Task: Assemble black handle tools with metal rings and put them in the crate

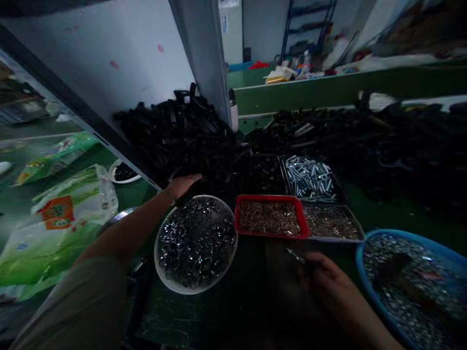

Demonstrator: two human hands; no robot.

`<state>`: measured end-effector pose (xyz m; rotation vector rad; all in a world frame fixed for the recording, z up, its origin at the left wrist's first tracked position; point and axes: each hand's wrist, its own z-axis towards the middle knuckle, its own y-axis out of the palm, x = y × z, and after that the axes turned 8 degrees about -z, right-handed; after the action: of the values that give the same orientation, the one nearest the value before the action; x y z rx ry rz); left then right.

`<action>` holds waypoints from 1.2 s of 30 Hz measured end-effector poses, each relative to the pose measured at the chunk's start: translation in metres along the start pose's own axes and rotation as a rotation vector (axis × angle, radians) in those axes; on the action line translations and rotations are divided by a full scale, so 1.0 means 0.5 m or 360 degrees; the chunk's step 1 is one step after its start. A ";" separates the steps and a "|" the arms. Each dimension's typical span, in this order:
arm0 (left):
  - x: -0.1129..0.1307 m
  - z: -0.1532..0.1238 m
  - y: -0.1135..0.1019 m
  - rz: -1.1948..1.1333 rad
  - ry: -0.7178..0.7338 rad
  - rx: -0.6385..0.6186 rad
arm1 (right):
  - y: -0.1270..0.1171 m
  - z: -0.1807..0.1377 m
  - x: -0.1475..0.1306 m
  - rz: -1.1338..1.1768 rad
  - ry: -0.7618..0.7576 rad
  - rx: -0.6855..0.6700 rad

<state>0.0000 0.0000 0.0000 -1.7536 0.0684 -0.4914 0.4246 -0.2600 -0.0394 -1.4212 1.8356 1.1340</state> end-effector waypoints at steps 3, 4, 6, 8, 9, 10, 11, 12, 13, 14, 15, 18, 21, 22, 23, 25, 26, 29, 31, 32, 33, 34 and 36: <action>0.003 0.002 -0.009 -0.0108 -0.0024 0.0070 | -0.009 -0.007 0.002 0.0020 -0.0017 0.0069; 0.007 -0.003 -0.014 -0.0241 -0.0063 0.0148 | -0.010 -0.009 0.001 0.0027 -0.0029 0.0074; 0.024 -0.021 -0.028 -0.0682 -0.0203 0.0415 | -0.007 -0.013 -0.001 0.0041 -0.0045 0.0077; 0.062 -0.053 -0.038 -0.1310 -0.0401 0.0664 | 0.004 -0.017 -0.007 0.0053 -0.0110 0.0022; 0.090 -0.073 -0.037 -0.1627 -0.0474 0.0699 | 0.012 -0.019 -0.010 0.0047 -0.0163 -0.0018; 0.125 -0.095 -0.033 -0.1906 -0.0504 0.0673 | 0.020 -0.021 -0.013 0.0026 -0.0233 -0.0066; 0.165 -0.119 -0.024 -0.2129 -0.0493 0.0596 | 0.028 -0.023 -0.017 -0.0021 -0.0315 -0.0118; 0.209 -0.146 -0.010 -0.2281 -0.0450 0.0491 | 0.035 -0.025 -0.020 -0.0102 -0.0401 -0.0172; 0.256 -0.173 0.006 -0.2386 -0.0397 0.0383 | 0.042 -0.029 -0.023 -0.0219 -0.0494 -0.0222; 0.304 -0.200 0.025 -0.2480 -0.0364 0.0251 | 0.047 -0.035 -0.026 -0.0374 -0.0596 -0.0256; 0.350 -0.225 0.046 -0.2594 -0.0358 0.0139 | 0.051 -0.043 -0.029 -0.0562 -0.0708 -0.0274; 0.468 -0.282 0.108 -0.2921 -0.0429 -0.0101 | 0.057 -0.074 -0.037 -0.1204 -0.1098 -0.0235; 0.541 -0.310 0.156 -0.3079 -0.0381 -0.0173 | 0.055 -0.105 -0.035 -0.1656 -0.1458 -0.0203; 0.557 -0.315 0.168 -0.3112 -0.0356 -0.0169 | 0.053 -0.113 -0.032 -0.1733 -0.1542 -0.0193; 0.571 -0.319 0.178 -0.3136 -0.0341 -0.0154 | 0.051 -0.119 -0.027 -0.1779 -0.1599 -0.0175; 0.592 -0.325 0.193 -0.3164 -0.0341 -0.0100 | 0.046 -0.131 -0.017 -0.1781 -0.1637 -0.0097; 0.601 -0.327 0.199 -0.3170 -0.0348 -0.0069 | 0.043 -0.136 -0.011 -0.1746 -0.1622 -0.0041; 0.614 -0.332 0.206 -0.3155 -0.0369 -0.0013 | 0.033 -0.154 0.002 -0.1597 -0.1515 0.0047; 0.612 -0.337 0.200 -0.3101 -0.0365 -0.0154 | 0.024 -0.167 0.007 -0.1539 -0.1394 -0.0094; 0.608 -0.340 0.194 -0.3065 -0.0334 -0.0287 | 0.017 -0.173 0.009 -0.1539 -0.1318 -0.0210; 0.603 -0.344 0.185 -0.3030 -0.0274 -0.0446 | 0.010 -0.177 0.010 -0.1550 -0.1243 -0.0316; 0.597 -0.348 0.176 -0.2997 -0.0190 -0.0597 | 0.001 -0.180 0.012 -0.1573 -0.1172 -0.0394; 0.587 -0.354 0.162 -0.2925 -0.0025 -0.0725 | -0.018 -0.182 0.014 -0.1623 -0.1098 -0.0386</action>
<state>0.2203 -0.2728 0.0358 -1.8017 -1.6656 -1.8250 0.4374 -0.3432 -0.0030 -1.5139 0.3821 1.0691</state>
